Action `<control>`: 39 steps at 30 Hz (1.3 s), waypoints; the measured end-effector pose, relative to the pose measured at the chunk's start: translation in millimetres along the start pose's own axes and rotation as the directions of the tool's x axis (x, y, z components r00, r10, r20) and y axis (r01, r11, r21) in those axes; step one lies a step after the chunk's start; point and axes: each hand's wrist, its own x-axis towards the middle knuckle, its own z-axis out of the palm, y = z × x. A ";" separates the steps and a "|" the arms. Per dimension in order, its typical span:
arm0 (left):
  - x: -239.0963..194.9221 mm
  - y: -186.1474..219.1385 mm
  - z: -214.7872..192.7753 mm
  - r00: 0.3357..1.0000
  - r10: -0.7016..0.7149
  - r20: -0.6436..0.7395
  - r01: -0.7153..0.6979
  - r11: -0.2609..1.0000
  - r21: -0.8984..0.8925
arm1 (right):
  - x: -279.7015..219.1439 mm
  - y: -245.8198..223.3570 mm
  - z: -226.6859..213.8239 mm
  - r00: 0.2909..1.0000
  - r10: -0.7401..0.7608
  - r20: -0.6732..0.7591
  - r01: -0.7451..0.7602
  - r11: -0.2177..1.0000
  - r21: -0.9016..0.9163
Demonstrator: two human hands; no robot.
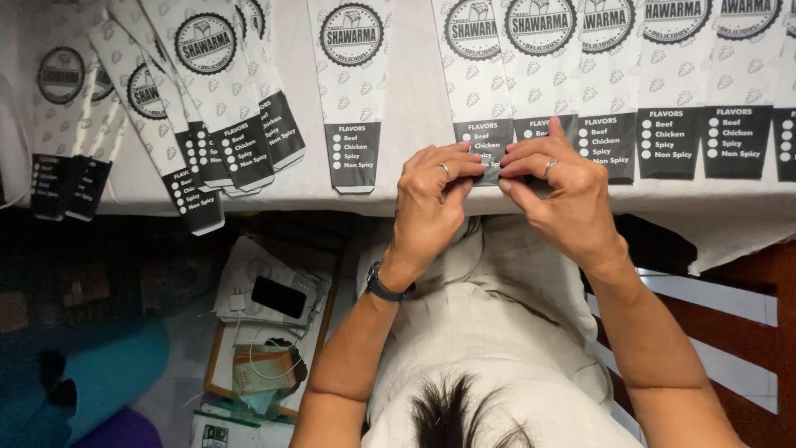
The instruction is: The person folds and sorts printed paper bags for food packaging by hand. They separate individual bags from a larger sheet and fold them along the creases to stack them on a table.
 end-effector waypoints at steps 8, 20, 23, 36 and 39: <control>-10.7 -9.6 -41.2 0.967 0.165 -0.195 -0.110 0.958 0.267 | -1.3 -4.2 2.4 1.000 -0.001 0.017 0.002 0.998 -0.055; -17.3 14.9 -16.9 0.985 0.126 -0.117 -0.044 0.844 0.534 | -16.4 1.0 12.3 0.989 -0.135 0.052 0.144 0.957 -0.251; -17.8 16.0 -4.2 0.983 0.153 -0.102 -0.058 0.785 0.617 | -17.6 1.5 12.4 0.989 -0.138 0.060 0.149 0.954 -0.259; -20.8 9.0 -23.4 0.985 0.167 -0.033 -0.119 0.814 0.568 | -18.6 4.2 14.8 0.981 -0.183 0.070 0.195 0.942 -0.273; -21.1 6.8 -24.2 0.984 0.176 -0.023 -0.134 0.823 0.551 | -17.2 2.9 16.2 0.980 -0.187 0.072 0.200 0.941 -0.272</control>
